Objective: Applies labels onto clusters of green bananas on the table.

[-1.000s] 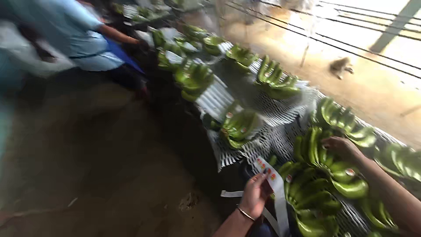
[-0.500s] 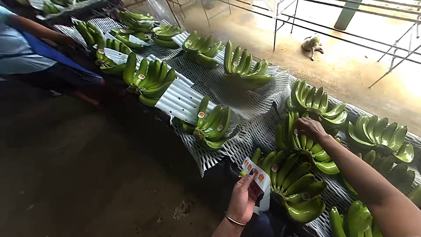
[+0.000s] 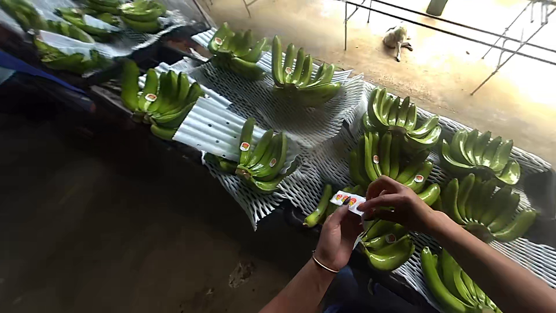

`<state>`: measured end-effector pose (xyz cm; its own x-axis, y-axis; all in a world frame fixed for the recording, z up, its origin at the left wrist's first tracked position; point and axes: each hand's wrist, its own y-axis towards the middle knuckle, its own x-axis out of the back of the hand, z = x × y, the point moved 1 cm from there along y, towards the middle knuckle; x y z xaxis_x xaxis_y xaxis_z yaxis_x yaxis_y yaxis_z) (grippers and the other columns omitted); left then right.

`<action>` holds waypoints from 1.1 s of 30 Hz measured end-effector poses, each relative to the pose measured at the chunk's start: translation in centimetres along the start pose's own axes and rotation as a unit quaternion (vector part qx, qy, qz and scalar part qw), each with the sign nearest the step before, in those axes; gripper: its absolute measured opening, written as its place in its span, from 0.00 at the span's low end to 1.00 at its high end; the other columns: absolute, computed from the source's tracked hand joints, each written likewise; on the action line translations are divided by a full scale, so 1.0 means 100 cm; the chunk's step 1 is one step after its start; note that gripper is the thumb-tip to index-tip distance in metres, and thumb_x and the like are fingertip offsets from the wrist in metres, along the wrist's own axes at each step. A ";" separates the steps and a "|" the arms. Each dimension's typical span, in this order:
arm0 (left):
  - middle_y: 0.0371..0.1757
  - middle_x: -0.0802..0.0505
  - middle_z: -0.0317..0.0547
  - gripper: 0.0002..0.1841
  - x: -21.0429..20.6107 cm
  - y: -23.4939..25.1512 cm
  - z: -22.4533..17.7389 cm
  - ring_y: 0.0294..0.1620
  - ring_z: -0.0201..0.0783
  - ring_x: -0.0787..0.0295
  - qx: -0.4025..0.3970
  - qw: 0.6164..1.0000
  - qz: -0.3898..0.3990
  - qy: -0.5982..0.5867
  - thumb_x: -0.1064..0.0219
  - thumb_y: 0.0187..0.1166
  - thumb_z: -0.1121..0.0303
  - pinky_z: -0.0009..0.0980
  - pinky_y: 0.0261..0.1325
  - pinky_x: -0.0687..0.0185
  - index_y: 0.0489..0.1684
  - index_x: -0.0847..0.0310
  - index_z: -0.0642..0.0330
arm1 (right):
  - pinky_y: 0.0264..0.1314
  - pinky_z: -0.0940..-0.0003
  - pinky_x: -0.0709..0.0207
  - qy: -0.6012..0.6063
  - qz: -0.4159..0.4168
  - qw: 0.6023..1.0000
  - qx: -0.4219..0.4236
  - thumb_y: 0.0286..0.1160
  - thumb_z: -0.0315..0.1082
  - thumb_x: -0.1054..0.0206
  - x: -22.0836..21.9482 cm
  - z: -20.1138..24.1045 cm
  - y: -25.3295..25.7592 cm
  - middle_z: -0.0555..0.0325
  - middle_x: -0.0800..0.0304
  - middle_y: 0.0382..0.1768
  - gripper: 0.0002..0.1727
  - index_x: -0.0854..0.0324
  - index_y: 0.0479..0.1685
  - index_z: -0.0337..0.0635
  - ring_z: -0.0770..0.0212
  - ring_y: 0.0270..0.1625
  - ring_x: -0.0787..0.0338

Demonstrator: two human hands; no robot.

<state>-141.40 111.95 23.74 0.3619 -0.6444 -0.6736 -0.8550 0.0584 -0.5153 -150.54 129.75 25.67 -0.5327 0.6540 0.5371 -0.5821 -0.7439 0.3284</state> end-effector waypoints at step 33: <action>0.39 0.05 0.55 0.12 -0.114 -0.032 0.159 0.38 0.42 0.05 0.099 0.986 -0.051 0.127 0.47 0.91 0.71 0.38 0.47 0.07 0.47 0.19 0.70 | 0.65 0.72 0.18 0.038 -0.111 0.992 0.035 0.76 0.33 0.25 0.075 0.012 -0.209 0.48 0.11 0.57 0.05 0.07 0.44 0.45 0.63 0.62 0.14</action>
<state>-136.86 131.24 24.60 0.3166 -0.8234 -0.4709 -0.7203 0.1142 -0.6841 -141.63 150.10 23.78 -0.4418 0.8098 0.3860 -0.6476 -0.5856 0.4875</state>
